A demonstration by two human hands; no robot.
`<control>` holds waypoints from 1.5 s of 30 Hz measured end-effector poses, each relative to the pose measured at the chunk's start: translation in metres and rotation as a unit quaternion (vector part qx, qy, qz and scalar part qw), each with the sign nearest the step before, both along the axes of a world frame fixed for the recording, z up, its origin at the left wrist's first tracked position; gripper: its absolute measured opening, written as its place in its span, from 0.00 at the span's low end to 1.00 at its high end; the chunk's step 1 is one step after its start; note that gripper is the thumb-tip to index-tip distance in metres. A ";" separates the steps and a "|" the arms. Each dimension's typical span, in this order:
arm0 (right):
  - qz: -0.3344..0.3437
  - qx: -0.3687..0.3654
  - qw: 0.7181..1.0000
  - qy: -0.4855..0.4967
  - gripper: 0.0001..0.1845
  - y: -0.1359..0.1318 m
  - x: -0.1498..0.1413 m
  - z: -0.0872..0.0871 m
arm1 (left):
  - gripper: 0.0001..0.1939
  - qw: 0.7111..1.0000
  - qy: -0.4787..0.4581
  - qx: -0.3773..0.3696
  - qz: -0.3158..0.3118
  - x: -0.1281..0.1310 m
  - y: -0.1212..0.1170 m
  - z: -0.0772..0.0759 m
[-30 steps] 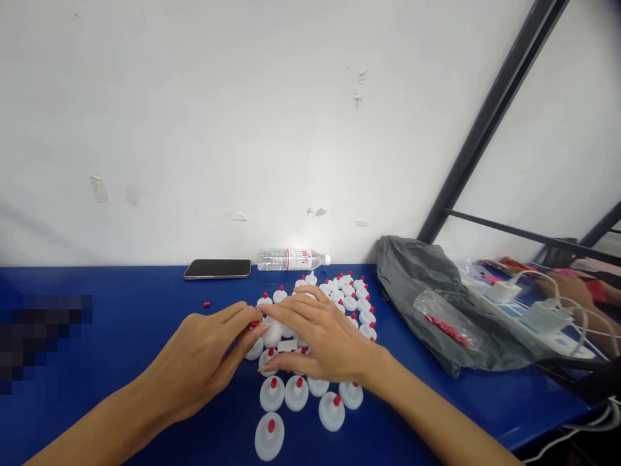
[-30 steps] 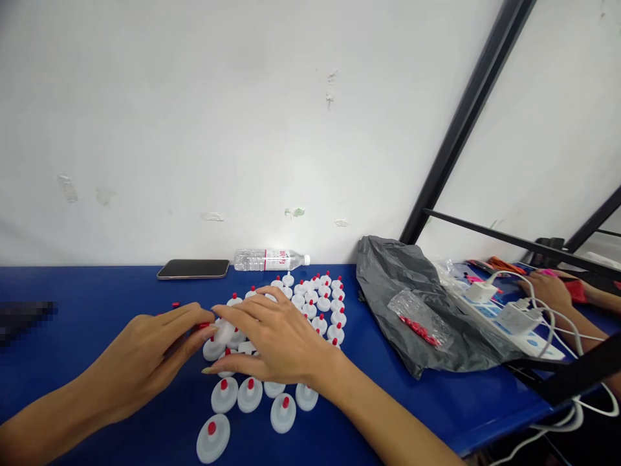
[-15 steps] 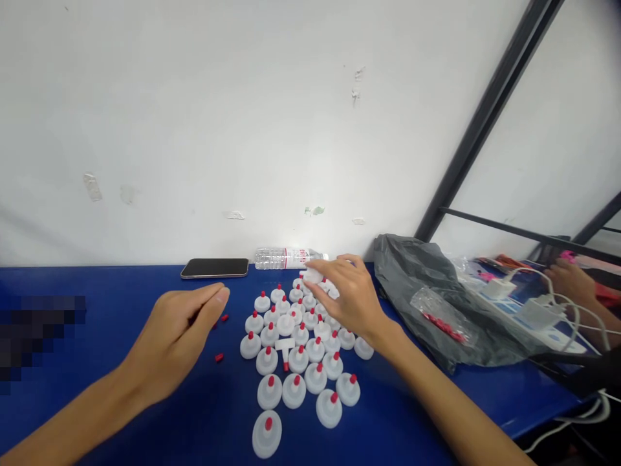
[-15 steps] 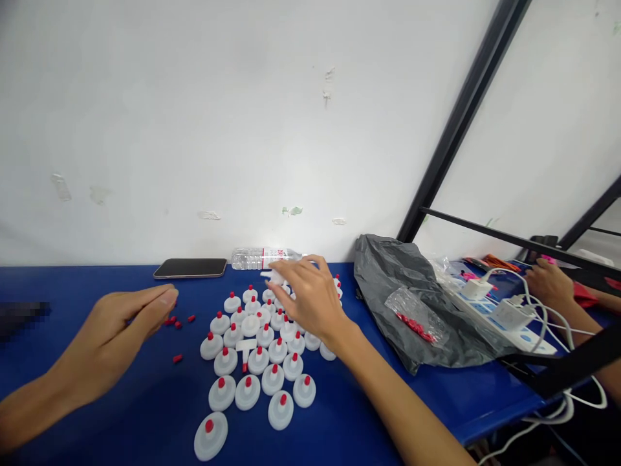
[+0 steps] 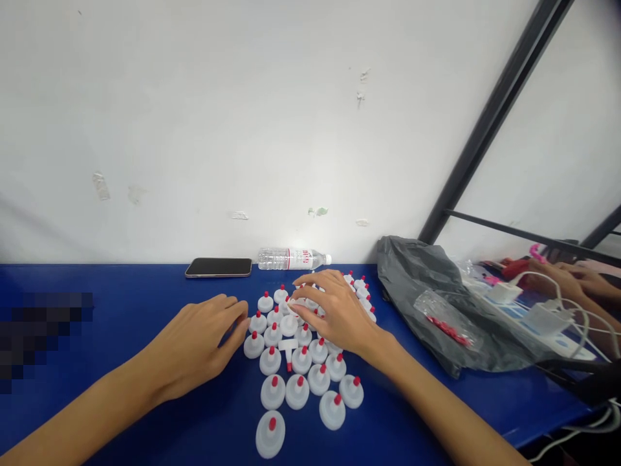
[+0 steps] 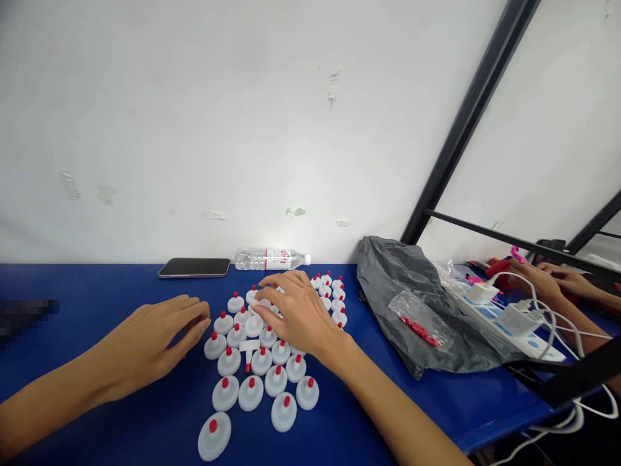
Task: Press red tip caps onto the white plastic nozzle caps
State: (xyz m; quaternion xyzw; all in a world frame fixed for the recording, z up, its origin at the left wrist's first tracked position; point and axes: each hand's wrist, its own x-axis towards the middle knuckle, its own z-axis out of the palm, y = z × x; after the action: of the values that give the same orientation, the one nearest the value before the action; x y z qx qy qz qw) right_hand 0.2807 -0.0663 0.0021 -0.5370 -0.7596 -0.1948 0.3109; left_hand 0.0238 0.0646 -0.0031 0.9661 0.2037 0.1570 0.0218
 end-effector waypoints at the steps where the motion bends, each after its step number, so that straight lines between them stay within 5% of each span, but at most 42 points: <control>1: -0.006 -0.002 1.000 0.001 0.05 0.001 0.001 -0.001 | 0.21 1.000 -0.004 -0.012 -0.005 0.000 -0.003 0.001; 13: -0.056 -0.033 0.998 0.021 0.07 0.006 0.004 -0.010 | 0.17 0.999 0.032 -0.016 -0.039 0.004 -0.009 -0.009; 18: -0.041 -0.018 0.998 0.042 0.10 -0.001 -0.003 0.002 | 0.15 0.998 -0.058 -0.007 -0.037 0.003 -0.006 -0.006; 24: 0.071 -0.020 0.997 0.014 0.26 -0.012 -0.022 0.009 | 0.12 0.970 -0.212 -0.105 -0.056 0.007 -0.013 -0.003; 27: 0.088 0.015 0.996 -0.003 0.20 -0.011 -0.028 0.006 | 0.10 0.957 -0.250 -0.130 -0.063 0.009 -0.021 -0.001; 32: 0.082 0.099 0.991 -0.028 0.14 -0.008 -0.027 0.004 | 0.09 0.962 -0.255 -0.078 -0.063 0.009 -0.027 0.000; 39: 0.092 0.090 0.991 -0.035 0.16 -0.008 -0.031 0.004 | 0.15 0.967 -0.192 0.151 -0.076 0.010 -0.019 -0.009; 45: 0.106 0.071 0.991 -0.033 0.17 -0.009 -0.032 0.005 | 0.18 0.970 -0.202 0.079 -0.109 0.008 -0.025 -0.008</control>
State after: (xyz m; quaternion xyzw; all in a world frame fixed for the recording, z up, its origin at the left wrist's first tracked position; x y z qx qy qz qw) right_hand 0.2487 -0.0757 0.0073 -0.4231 -0.8063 -0.2320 0.3421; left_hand 0.0318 0.0392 -0.0108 0.9293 0.0754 0.3614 0.0034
